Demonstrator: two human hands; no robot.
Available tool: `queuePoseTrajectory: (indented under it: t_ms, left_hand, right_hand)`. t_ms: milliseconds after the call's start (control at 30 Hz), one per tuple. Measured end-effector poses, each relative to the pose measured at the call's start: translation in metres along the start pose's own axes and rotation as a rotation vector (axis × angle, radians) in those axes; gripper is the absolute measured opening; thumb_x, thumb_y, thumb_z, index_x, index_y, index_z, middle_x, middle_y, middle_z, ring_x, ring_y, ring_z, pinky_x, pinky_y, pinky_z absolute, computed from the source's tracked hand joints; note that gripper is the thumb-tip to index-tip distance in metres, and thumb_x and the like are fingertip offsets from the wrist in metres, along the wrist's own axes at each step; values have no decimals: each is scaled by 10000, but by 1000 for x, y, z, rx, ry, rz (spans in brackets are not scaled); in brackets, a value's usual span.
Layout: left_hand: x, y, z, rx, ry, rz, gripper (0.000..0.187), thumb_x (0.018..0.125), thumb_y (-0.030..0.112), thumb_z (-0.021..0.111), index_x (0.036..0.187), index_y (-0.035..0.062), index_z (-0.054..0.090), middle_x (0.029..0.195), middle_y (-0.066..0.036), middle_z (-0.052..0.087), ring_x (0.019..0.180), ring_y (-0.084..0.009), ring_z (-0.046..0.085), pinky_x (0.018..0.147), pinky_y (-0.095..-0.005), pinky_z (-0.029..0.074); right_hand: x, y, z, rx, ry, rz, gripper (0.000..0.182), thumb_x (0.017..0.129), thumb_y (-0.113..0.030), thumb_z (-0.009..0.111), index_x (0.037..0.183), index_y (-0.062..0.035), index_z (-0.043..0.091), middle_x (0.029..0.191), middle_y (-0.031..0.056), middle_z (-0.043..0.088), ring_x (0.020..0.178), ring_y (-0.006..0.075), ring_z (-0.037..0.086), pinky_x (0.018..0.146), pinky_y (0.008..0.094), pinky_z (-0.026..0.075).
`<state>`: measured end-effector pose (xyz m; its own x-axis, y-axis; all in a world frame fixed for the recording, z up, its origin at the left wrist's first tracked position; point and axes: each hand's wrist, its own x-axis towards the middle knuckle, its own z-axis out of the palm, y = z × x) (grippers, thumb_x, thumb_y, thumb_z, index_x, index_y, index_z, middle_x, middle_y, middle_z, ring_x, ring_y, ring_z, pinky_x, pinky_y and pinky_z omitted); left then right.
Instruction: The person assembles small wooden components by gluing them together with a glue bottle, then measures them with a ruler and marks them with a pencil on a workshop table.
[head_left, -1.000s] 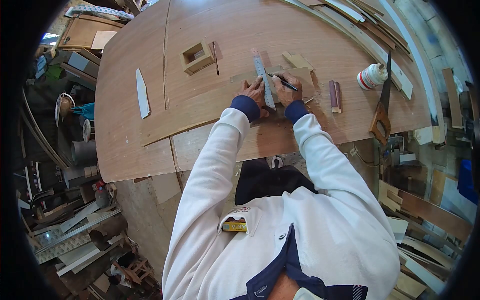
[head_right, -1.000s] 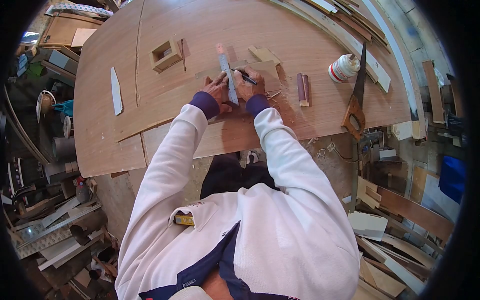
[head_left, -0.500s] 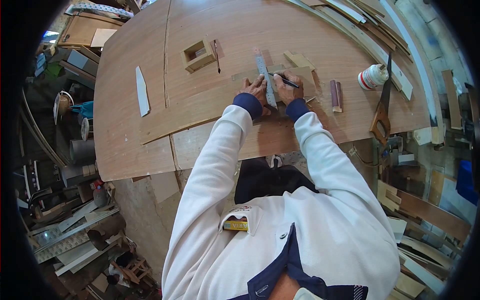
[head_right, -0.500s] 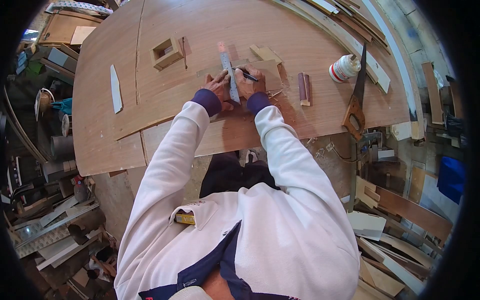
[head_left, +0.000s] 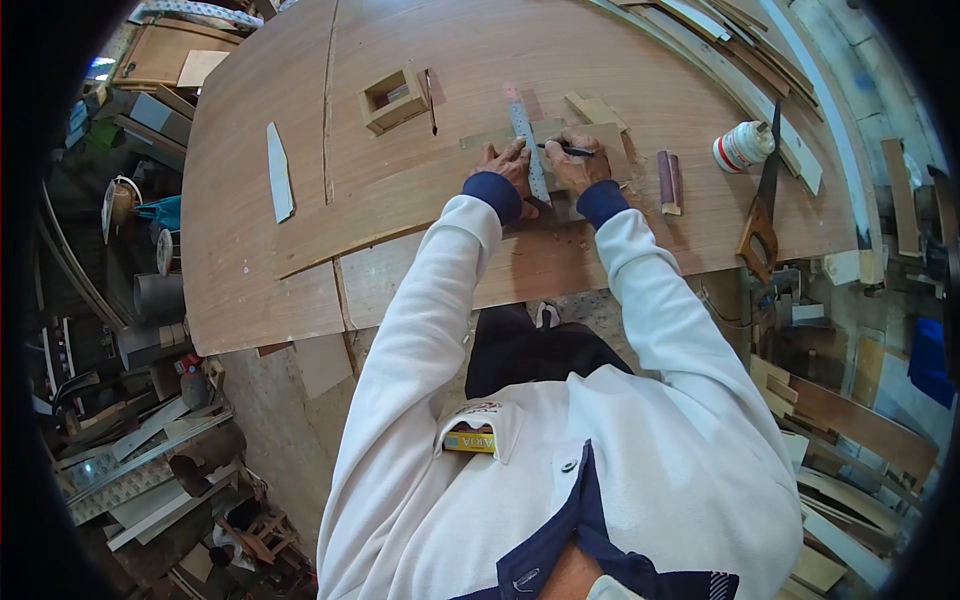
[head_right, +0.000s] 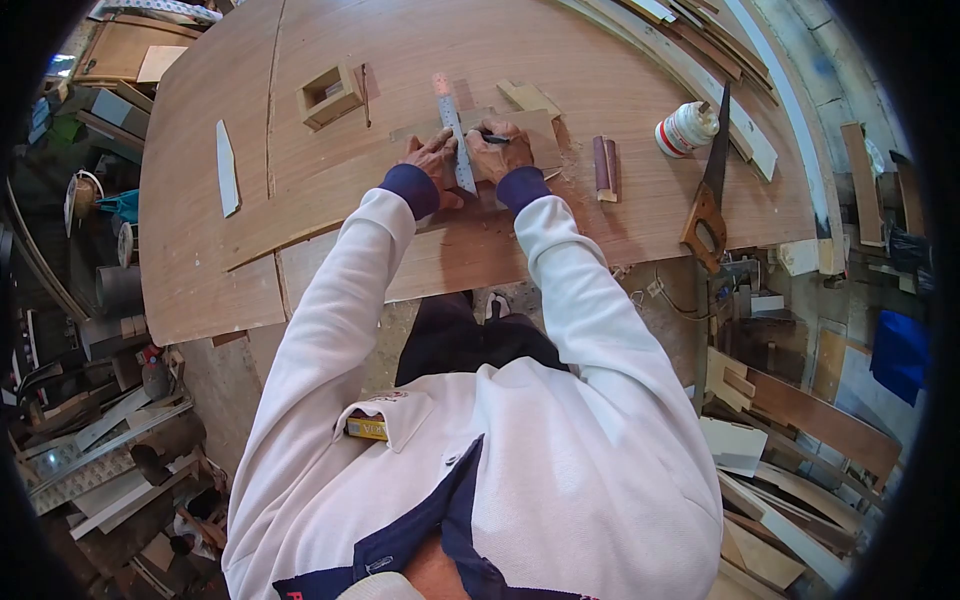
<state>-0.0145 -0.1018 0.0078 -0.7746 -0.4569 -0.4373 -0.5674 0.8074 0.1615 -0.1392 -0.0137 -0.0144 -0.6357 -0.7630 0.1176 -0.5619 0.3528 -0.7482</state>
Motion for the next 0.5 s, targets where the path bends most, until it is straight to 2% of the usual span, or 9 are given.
queuePoseTrajectory:
  t_ms: [33,100,233,300,333,400,433,500]
  left_hand:
    - [-1,0,0,-3,0,1,1054,593,421,829,1442,149,267,1527,43,205,1288,-356,288,958,-574,432]
    - [-3,-1,0,6,56,21,1045,560,410,828,1429,135,319,1514,23,252,1236,-384,342,986,-508,435]
    - [-4,1,0,-6,62,5,1034,567,386,830,1430,130,321,1512,24,257,1264,-386,329,1001,-503,426]
    - [-4,1,1,0,71,1,1034,571,375,830,1432,125,315,1510,27,261,1276,-387,318,999,-506,429]
    - [-4,1,1,0,71,3,1034,571,375,830,1432,125,315,1510,27,261,1276,-387,318,999,-506,429]
    - [-4,1,-1,-17,49,6,1027,585,381,822,1437,125,308,1517,5,248,1304,-378,299,1030,-504,396]
    - [-2,-2,2,-16,49,8,1027,585,381,822,1437,125,308,1517,5,248,1304,-378,299,1030,-504,396]
    - [8,-10,12,-20,57,81,1018,613,432,796,1450,143,293,1530,-110,199,1401,-376,155,1148,-472,180]
  right_hand:
    - [-4,4,1,-2,-1,0,130,782,-175,559,783,-69,634,748,143,657,700,303,654,643,369,513]
    - [-14,9,2,21,75,-166,124,789,-172,557,780,-72,631,752,141,654,714,305,651,641,373,510]
    - [-39,9,-12,-8,-23,-143,179,791,-192,568,822,-32,643,787,172,662,774,317,654,712,369,507]
    - [-52,12,-14,-44,-34,-248,173,790,-186,572,813,-27,637,770,178,656,762,320,653,695,366,508]
    - [-59,10,-17,-45,-33,-247,173,790,-186,572,813,-27,637,770,178,656,762,320,653,695,366,508]
    - [-72,5,-22,75,-77,-37,180,790,-195,580,818,-27,636,761,185,650,751,322,654,689,371,508]
    - [-75,5,-22,74,-75,-36,180,790,-195,580,818,-27,636,761,185,650,751,322,654,689,371,508]
    - [-81,8,-18,93,-58,3,192,789,-216,608,835,-31,636,776,197,651,761,314,659,714,385,505]
